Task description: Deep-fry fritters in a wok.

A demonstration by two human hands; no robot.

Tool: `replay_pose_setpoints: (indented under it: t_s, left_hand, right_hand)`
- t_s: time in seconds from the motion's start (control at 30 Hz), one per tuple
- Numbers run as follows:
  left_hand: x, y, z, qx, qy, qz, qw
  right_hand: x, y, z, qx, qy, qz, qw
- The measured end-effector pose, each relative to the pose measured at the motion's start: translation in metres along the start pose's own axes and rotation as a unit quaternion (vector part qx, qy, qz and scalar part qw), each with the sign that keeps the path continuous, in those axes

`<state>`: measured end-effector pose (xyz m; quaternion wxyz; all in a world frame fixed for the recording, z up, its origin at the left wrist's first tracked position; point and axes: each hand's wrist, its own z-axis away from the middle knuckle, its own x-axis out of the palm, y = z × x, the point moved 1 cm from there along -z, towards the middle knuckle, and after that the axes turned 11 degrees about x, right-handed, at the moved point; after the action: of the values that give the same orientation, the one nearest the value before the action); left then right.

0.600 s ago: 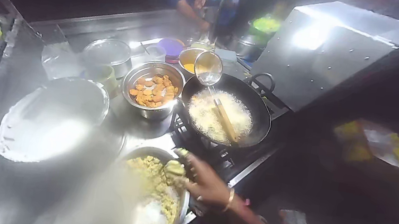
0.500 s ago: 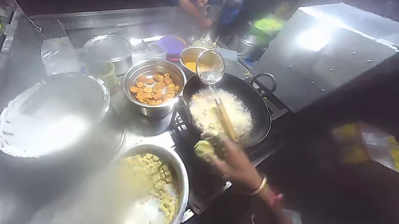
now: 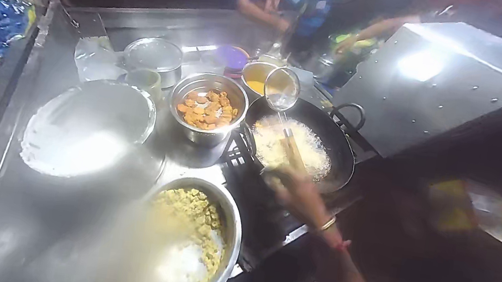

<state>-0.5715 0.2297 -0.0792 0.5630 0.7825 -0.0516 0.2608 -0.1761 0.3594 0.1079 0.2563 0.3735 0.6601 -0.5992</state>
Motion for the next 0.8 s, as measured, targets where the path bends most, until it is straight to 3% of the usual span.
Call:
replay_pose_setpoints:
  t_s: [0.07,0.13,0.17,0.27,0.4,0.53,0.67,0.8]
  left_hand:
    - [-0.017,-0.015,0.003,0.013,-0.001,-0.003,1.000]
    - [-0.011,-0.012,0.003,0.015,0.031,-0.033,0.999]
    - [0.002,-0.002,0.001,0.020,0.050,-0.047,0.997]
    - [0.031,0.022,-0.008,0.021,0.066,-0.029,0.997]
    - [0.044,0.046,-0.006,0.003,0.068,0.009,0.998]
    - [0.029,0.046,0.004,0.050,0.045,-0.040,0.997]
    - [0.021,0.040,0.004,0.014,0.082,-0.017,0.996]
    - [-0.001,0.027,0.001,-0.002,0.052,-0.008,0.999]
  right_hand:
    - [0.049,-0.021,0.018,-0.033,-0.190,-0.062,0.979]
    - [0.127,-0.041,0.031,-0.038,-0.429,-0.042,0.901]
    - [0.170,-0.049,0.040,-0.049,-0.509,-0.002,0.859]
    - [0.280,-0.057,0.070,-0.110,-0.589,0.127,0.790]
    - [0.359,-0.048,0.095,-0.151,-0.620,0.180,0.748]
    - [0.372,-0.055,0.099,-0.195,-0.625,0.202,0.729]
    - [0.367,-0.061,0.103,-0.212,-0.651,0.198,0.701]
    - [0.304,-0.041,0.088,-0.055,-0.704,0.174,0.686]
